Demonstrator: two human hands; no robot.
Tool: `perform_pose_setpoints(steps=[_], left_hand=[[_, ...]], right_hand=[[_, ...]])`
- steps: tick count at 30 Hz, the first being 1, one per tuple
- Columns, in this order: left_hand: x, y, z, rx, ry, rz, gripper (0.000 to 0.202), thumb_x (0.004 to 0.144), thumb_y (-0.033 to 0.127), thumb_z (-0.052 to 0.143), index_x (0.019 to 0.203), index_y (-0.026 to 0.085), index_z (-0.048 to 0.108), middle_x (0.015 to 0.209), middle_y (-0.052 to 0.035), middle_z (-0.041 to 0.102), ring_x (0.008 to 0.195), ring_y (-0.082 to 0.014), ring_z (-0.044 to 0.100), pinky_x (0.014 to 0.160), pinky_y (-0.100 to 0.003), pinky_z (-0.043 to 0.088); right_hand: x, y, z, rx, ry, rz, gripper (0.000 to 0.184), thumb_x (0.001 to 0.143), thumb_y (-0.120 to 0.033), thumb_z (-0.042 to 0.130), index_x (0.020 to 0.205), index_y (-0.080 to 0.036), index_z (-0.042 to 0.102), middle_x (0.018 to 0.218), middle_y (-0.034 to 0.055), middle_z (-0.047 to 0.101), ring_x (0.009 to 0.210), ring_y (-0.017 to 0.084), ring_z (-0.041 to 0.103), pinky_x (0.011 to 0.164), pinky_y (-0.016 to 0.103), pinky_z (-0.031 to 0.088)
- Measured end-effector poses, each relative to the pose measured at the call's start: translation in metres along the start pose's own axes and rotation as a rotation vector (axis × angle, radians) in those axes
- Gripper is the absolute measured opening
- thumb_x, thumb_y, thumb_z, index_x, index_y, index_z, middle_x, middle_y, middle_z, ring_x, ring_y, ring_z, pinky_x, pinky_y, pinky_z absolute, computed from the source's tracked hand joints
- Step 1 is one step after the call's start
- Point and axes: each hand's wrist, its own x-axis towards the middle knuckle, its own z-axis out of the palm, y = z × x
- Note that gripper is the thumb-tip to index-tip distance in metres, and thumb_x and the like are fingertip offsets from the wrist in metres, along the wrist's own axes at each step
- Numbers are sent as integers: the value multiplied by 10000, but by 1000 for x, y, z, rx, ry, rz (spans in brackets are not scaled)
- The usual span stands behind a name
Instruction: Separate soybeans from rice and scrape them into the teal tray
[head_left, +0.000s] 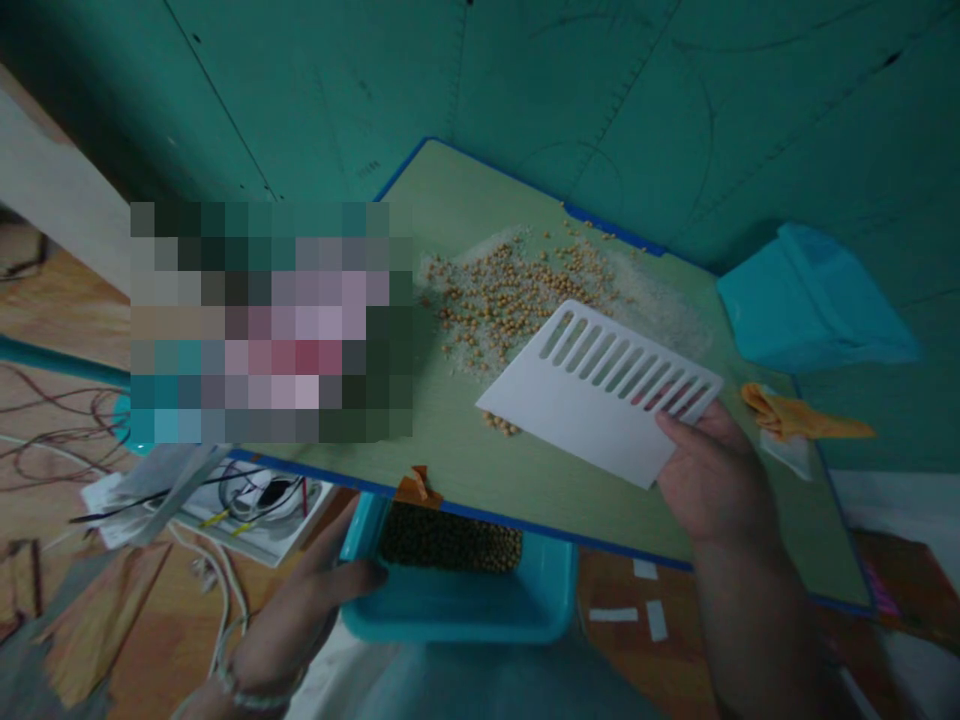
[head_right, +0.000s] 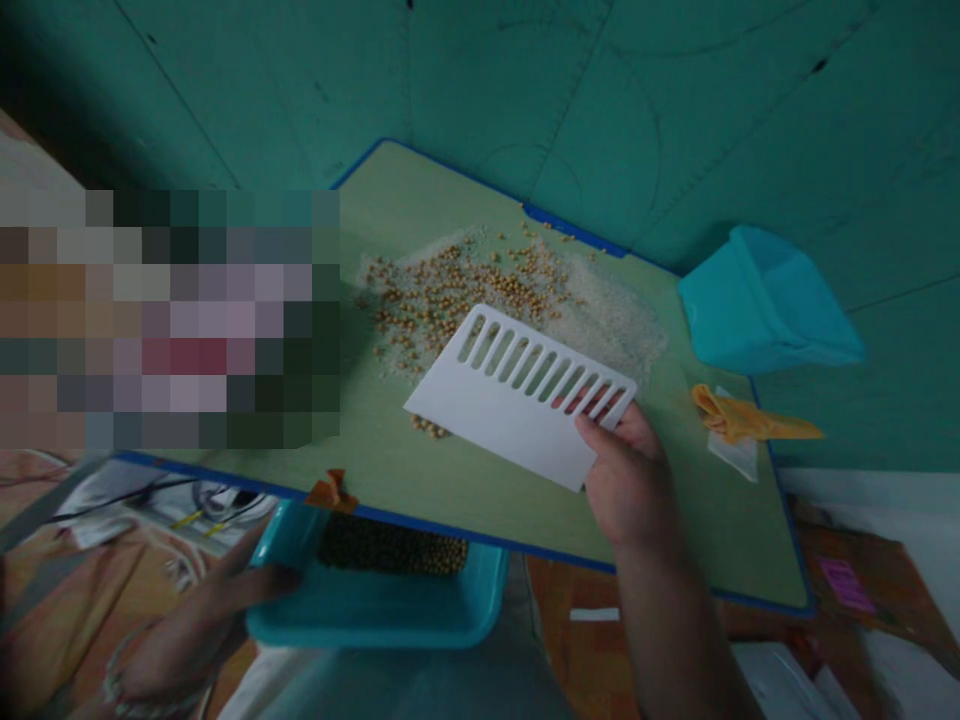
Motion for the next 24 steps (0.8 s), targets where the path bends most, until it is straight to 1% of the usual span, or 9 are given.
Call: perform_pose_setpoints(steps=[3,6,10,14,16,19,22,24], left_hand=[[1,0,-1,-4,30,2,570,533,175,667,1088,292,611,945,42,733,1025,-303,579,763,-336,493],[1,1,-1,-10,40,-6,538,539,166,663,1060,294,622,941,32,730,1009,-292,590,765,-342,494],[2,1,-2,-18,-2,-25,544,553,157,656,1079,293,613,929,15,730,992,-303,598,747,-357,505],[4,0,-3,-18,-52,-26,618,553,164,657,1152,288,575,950,8,730,982,-305,604,712,-341,517],[4,0,-3,-19,-45,-23,644,551,160,657,1178,271,560,965,-2,729,983,-309,605,736,-348,513],[2,1,-2,-27,-24,-31,657,555,144,659,1193,253,548,959,-8,733,994,-313,602,784,-363,499],[2,0,-1,-43,-12,-19,647,536,144,669,1167,247,570,946,-7,736,1010,-325,593,771,-365,506],[3,-1,-1,-55,8,-8,629,528,139,669,1142,241,584,939,-8,737,1012,-328,591,758,-365,512]], right_hand=[[-2,2,0,-3,-31,11,156,708,-163,583,801,-285,615,808,-9,682,878,249,640,864,489,449],[-5,3,1,-30,-38,10,138,711,-186,581,801,-285,615,804,-2,688,894,257,638,860,496,451],[-9,3,3,-42,-33,30,130,695,-198,596,783,-291,617,855,10,697,988,273,607,882,496,437],[-13,6,3,-11,-50,79,128,682,-196,611,782,-275,619,871,11,699,931,269,628,874,503,440],[-15,7,4,-6,-71,100,118,691,-200,607,788,-267,614,844,14,701,904,266,635,860,503,449],[-17,10,6,-2,-102,92,102,703,-213,607,797,-250,609,843,32,701,934,270,625,857,495,449],[-18,12,7,21,-113,106,161,706,-202,611,862,-245,614,911,42,695,979,266,608,882,485,432],[-19,14,6,30,-101,126,167,702,-195,614,862,-242,618,892,39,696,957,266,616,874,488,435]])
